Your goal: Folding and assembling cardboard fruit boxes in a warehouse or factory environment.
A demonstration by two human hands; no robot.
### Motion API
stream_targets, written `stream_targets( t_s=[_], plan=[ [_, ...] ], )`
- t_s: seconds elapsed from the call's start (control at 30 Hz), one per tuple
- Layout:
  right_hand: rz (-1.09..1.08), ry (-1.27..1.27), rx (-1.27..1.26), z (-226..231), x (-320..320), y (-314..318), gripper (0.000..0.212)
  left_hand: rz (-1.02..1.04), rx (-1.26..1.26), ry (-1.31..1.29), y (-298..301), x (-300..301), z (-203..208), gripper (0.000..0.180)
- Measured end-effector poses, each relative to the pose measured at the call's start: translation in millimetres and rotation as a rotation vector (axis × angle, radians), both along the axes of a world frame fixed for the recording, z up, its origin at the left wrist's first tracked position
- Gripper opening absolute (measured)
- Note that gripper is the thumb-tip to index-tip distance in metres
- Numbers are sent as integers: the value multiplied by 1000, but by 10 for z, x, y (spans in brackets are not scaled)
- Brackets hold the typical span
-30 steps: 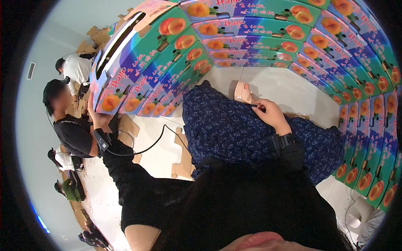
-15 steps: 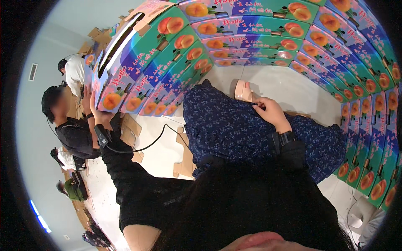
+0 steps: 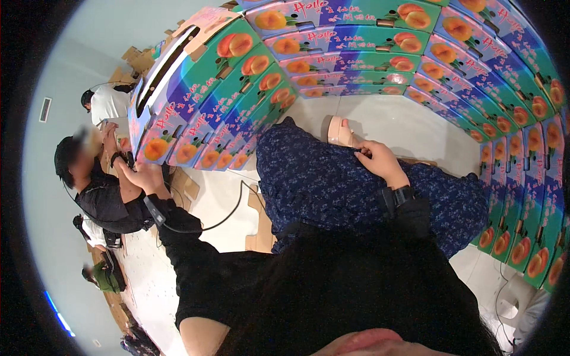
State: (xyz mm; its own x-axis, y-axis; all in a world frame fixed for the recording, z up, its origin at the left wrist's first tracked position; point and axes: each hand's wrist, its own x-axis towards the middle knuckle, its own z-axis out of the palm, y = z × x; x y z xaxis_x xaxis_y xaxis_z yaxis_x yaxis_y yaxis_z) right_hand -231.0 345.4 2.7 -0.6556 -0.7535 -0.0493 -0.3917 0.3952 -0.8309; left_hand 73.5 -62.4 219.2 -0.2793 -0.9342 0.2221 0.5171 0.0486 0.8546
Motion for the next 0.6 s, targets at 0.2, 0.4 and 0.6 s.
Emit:
stream_targets(
  t_s=[0.2, 0.4, 0.6],
  plan=[
    [-1, 8, -20, 3, 9, -13, 24, 25, -42, 6, 50, 56, -290, 76],
    [18, 27, 6, -2, 25, -17, 23, 162, -346, -298, 108, -121, -483, 62],
    [14, 30, -17, -19, 20, 3, 23, 136, -161, -241, 197, -136, -490, 54]
  ],
)
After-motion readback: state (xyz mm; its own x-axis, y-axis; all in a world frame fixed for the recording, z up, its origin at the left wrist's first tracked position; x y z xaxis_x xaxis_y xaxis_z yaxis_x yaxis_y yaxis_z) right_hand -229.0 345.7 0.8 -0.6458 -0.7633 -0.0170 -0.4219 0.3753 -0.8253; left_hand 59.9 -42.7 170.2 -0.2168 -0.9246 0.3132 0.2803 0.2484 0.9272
